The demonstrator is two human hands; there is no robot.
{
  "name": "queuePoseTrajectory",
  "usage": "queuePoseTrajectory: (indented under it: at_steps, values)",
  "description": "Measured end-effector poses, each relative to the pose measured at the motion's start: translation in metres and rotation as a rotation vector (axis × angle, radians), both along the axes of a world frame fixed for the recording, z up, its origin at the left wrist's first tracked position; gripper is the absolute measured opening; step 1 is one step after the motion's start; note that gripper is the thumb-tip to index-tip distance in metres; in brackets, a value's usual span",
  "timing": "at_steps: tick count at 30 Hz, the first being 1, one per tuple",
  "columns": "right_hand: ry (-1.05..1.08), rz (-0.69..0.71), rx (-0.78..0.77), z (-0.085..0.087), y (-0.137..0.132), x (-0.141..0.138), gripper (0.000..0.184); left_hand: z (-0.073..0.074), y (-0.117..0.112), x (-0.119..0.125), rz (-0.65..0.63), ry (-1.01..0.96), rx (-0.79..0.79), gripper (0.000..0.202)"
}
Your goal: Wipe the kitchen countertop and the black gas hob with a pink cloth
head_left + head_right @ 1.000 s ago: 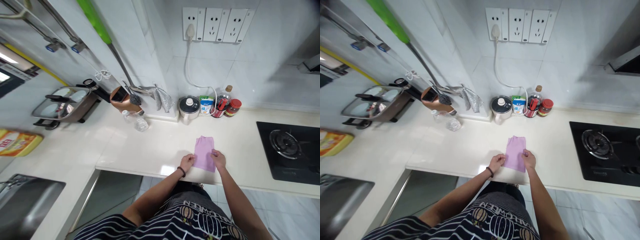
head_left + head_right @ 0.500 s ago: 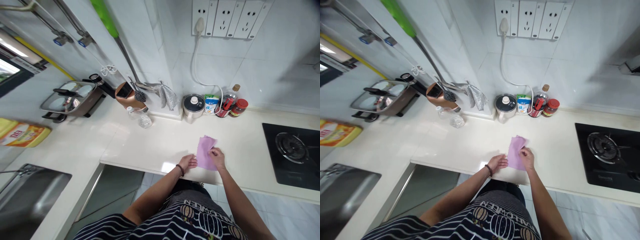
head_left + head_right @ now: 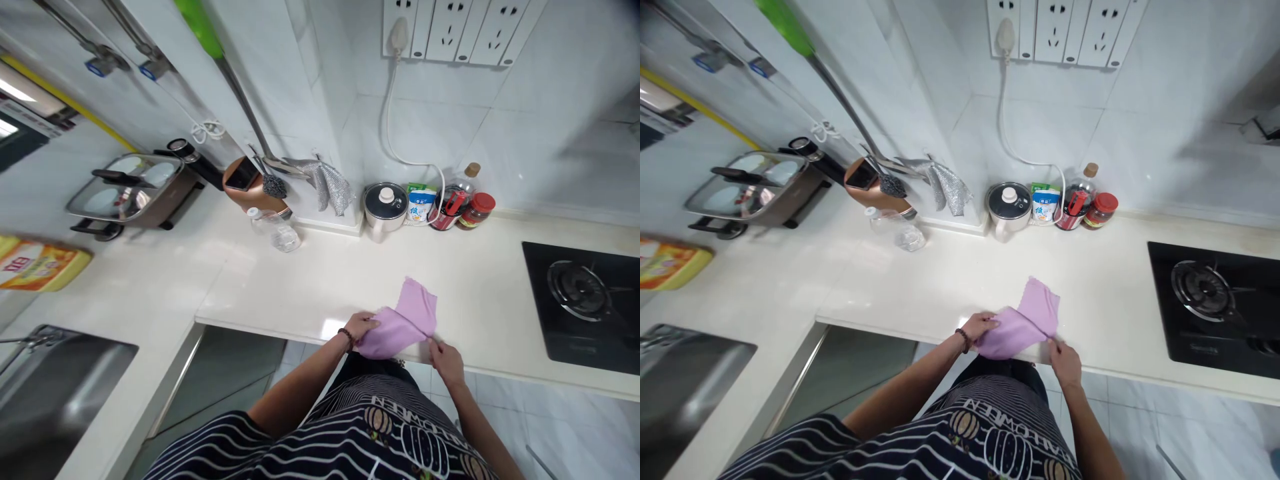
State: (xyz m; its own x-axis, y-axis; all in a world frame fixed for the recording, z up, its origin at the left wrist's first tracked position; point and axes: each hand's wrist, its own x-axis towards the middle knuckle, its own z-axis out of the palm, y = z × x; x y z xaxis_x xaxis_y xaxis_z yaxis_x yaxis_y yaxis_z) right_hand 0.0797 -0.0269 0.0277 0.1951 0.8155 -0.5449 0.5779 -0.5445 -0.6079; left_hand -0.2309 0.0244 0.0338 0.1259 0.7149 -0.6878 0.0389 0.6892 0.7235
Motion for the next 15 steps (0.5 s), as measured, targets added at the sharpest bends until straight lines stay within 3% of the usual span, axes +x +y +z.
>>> queuePoseTrajectory:
  at_steps: [3,7,11,15]
  values:
    - [0.129,-0.116,-0.189,0.0,0.007,-0.01,0.052,0.001,0.002,0.0,-0.154,-0.041,0.035,0.037]
    - [0.416,-0.301,0.042,0.008,0.018,-0.036,0.044,0.005,0.005,0.009,-0.342,-0.111,0.053,0.043]
    - [0.818,-0.325,0.176,0.036,0.03,-0.044,0.034,0.007,0.008,0.026,-0.247,-0.11,0.041,0.06]
    - [1.0,-0.342,0.158,0.071,0.041,-0.038,0.029,0.013,0.013,0.049,-0.15,-0.303,-0.216,0.082]
